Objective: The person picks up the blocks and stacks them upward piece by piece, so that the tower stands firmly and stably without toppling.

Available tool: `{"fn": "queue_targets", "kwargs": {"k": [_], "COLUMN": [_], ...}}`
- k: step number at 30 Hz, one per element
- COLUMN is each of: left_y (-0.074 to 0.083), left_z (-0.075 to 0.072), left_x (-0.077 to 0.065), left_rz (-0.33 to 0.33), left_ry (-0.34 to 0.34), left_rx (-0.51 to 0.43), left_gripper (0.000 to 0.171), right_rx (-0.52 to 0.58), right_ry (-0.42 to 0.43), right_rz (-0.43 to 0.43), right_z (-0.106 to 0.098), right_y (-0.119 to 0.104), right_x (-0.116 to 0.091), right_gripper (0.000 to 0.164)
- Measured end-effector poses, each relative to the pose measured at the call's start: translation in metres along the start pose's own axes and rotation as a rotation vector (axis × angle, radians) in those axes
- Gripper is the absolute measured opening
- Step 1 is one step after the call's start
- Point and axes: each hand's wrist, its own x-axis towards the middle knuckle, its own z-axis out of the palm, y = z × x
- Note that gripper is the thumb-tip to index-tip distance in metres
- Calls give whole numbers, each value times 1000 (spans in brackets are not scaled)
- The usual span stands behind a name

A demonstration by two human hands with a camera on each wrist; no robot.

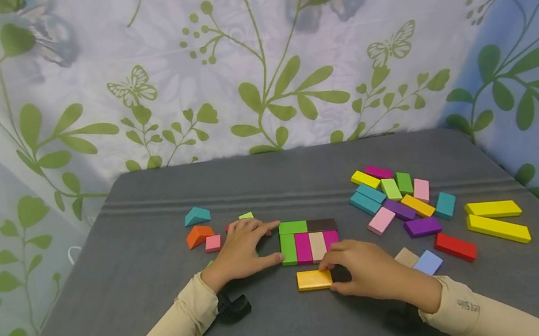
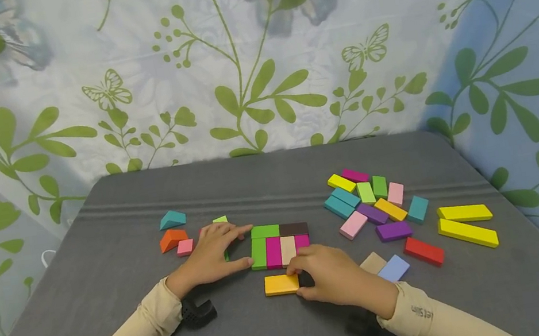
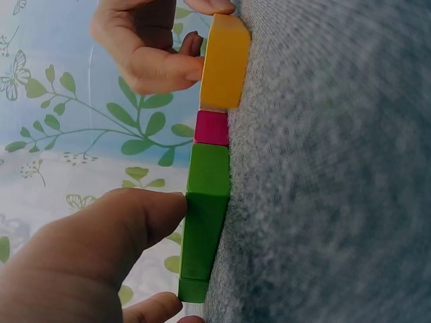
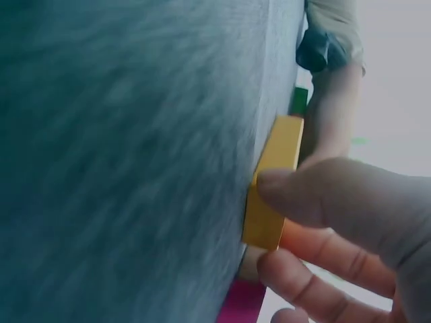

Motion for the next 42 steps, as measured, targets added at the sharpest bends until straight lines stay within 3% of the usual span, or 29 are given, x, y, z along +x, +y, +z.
{"fn": "queue_targets", "kwargs": {"k": [6, 14, 22, 26, 33, 42], "left_y": [2, 3, 4, 4, 2, 0], "left_z": [-1, -1, -3, -3, -2, -3], "left_x": [1, 3, 4, 4, 3, 1], "left_rz": [-3, -3, 7, 1, -5, -3], "left_ry": [-14, -35, -33, -39, -43, -47], "left_rx": [2, 28, 22, 17, 16, 8], "left_gripper": [74, 96, 96, 96, 96, 96], "right_rx": [-35, -61, -80, -34, 153, 175], "right_ry": [40, 62, 80, 62, 74, 19], "right_rz": [9, 30, 58, 68, 54, 60], "right_z": [4, 6, 6, 5, -15, -68], "right_y": [-11, -15, -15, -10, 20, 86], "right_x": [13, 22, 26, 25, 14, -15], "right_gripper": [29, 27, 32, 31, 25, 27]}}
